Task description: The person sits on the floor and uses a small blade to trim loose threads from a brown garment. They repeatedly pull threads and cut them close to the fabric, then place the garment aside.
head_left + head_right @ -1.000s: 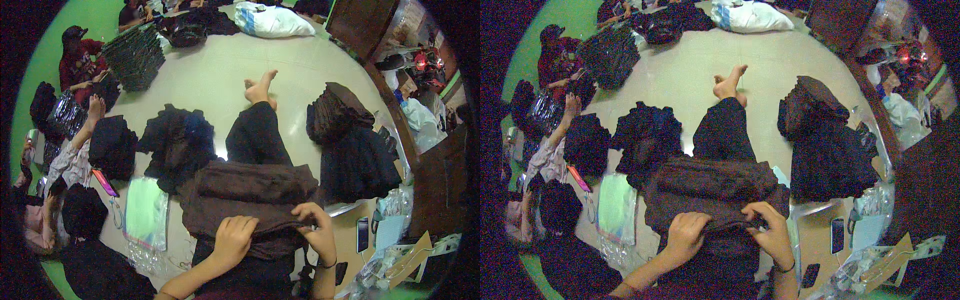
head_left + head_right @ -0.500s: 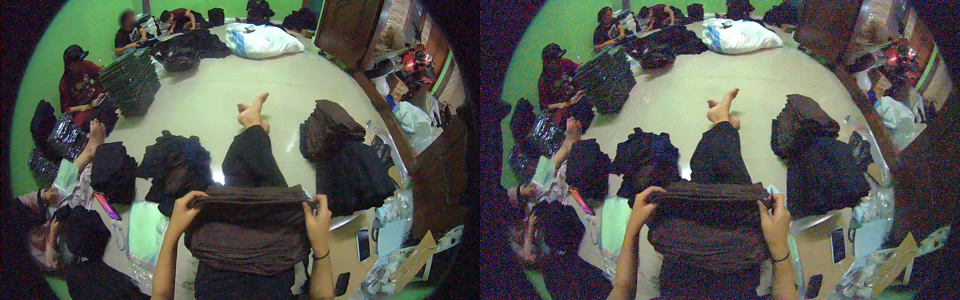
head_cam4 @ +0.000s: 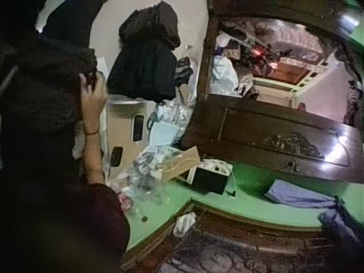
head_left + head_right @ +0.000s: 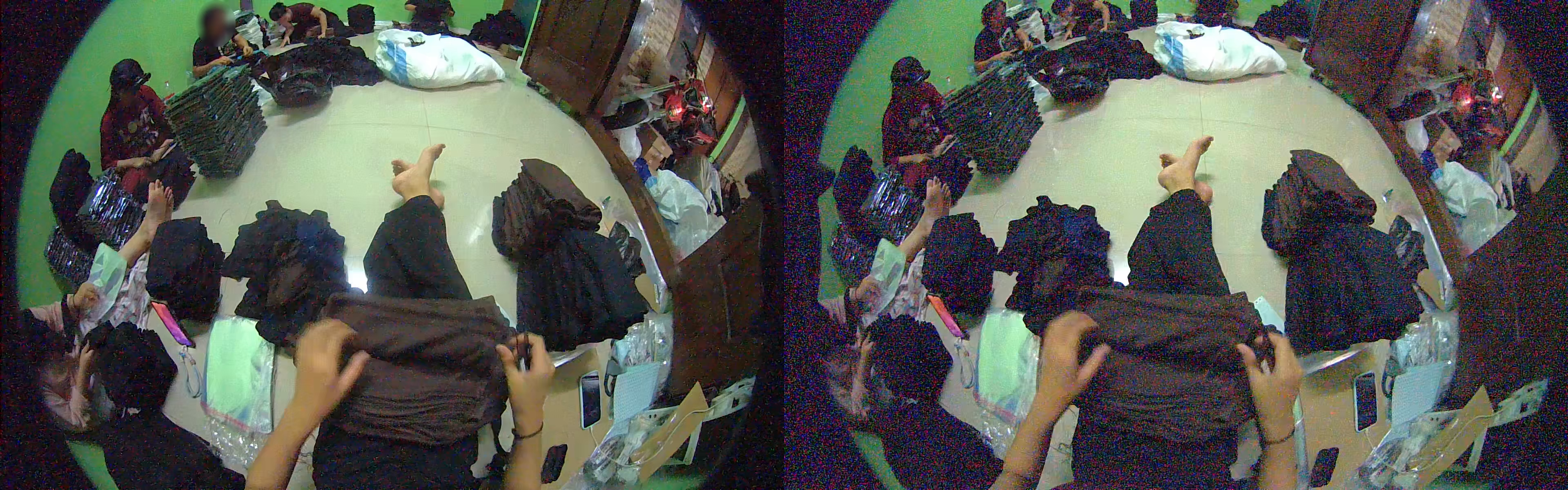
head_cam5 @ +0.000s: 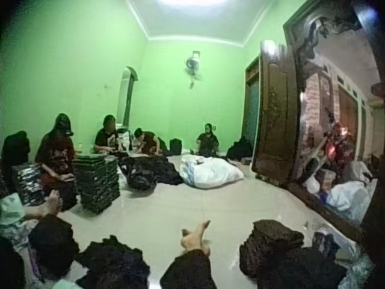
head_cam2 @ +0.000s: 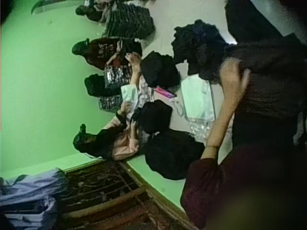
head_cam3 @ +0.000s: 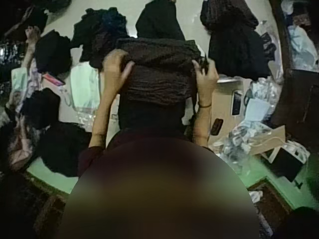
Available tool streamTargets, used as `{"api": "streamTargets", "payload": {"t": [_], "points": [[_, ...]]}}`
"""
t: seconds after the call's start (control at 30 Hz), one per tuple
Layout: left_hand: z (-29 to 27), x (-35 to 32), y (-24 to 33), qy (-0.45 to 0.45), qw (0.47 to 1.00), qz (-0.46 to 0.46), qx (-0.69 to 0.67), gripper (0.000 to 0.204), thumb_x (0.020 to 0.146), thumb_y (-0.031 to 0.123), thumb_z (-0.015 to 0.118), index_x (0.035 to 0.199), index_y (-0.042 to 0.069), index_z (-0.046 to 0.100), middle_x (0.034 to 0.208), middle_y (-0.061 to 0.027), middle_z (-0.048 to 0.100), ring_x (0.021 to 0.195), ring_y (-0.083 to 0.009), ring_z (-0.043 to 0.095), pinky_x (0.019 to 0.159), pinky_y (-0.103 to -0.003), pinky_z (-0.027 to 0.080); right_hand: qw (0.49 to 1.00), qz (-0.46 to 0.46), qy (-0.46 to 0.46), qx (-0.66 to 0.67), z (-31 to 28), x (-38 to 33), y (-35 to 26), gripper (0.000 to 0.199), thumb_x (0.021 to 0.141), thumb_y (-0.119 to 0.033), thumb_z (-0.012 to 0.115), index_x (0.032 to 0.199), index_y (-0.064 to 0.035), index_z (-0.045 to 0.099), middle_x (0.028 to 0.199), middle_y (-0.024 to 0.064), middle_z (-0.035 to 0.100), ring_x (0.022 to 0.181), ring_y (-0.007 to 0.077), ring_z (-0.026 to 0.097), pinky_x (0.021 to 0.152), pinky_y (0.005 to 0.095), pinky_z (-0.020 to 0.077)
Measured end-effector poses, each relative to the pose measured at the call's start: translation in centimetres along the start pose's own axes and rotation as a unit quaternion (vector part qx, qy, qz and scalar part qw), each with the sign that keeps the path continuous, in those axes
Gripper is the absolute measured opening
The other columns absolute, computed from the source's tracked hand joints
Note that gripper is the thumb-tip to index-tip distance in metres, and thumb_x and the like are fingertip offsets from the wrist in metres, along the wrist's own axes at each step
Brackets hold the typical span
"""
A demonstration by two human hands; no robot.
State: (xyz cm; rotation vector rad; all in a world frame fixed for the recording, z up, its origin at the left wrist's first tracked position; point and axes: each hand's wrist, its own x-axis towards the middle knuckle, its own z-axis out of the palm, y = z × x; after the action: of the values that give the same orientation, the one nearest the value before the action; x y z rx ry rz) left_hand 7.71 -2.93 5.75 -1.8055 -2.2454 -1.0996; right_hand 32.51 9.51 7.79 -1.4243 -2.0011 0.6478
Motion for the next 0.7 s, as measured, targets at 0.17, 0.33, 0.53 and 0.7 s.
{"api": "streamTargets", "payload": {"t": [0.17,0.33,0.53,0.7], "points": [[3.0,-2.8,4.6,-0.247,0.942,0.172,-0.148,0.032,0.077,0.026,0.059,0.101,0.003,0.055,0.106,-0.0123,0.055,0.099,-0.0274,0.051,0.084,-0.038,0.040,0.943,-0.158,-0.291,0.036,-0.8,-3.1,-0.1,0.033,0.063,-0.012,0.069,0.094,-0.0033,0.059,0.106,0.0109,0.058,0.096,0.0249,0.057,0.081,0.0304,0.0448],[5.0,-4.9,7.3,-0.219,0.946,0.140,-0.195,0.030,0.078,0.023,0.059,0.102,0.005,0.056,0.101,-0.0125,0.058,0.096,-0.0249,0.055,0.080,-0.036,0.044,0.960,-0.101,-0.251,0.074,-1.3,-5.4,0.3,0.032,0.067,-0.008,0.067,0.097,-0.0016,0.058,0.103,0.0103,0.059,0.091,0.0247,0.058,0.078,0.0297,0.0453],[6.7,-3.3,8.3,-0.169,0.964,0.040,-0.202,0.024,0.077,0.021,0.060,0.094,0.004,0.057,0.092,-0.0104,0.060,0.092,-0.0273,0.054,0.078,-0.037,0.043,0.989,-0.008,-0.121,0.078,-0.6,-5.8,0.5,0.029,0.068,-0.010,0.069,0.091,0.0023,0.058,0.089,0.0124,0.058,0.080,0.0248,0.056,0.072,0.0297,0.0442],[6.8,-3.0,8.5,-0.144,0.959,0.052,-0.237,0.016,0.077,0.017,0.059,0.083,0.003,0.057,0.086,-0.0091,0.059,0.083,-0.0279,0.055,0.071,-0.038,0.043,0.995,-0.040,-0.089,0.027,0.0,-5.9,0.1,0.033,0.066,-0.014,0.070,0.090,0.0036,0.057,0.087,0.0134,0.055,0.080,0.0268,0.055,0.069,0.0306,0.0430]]}}
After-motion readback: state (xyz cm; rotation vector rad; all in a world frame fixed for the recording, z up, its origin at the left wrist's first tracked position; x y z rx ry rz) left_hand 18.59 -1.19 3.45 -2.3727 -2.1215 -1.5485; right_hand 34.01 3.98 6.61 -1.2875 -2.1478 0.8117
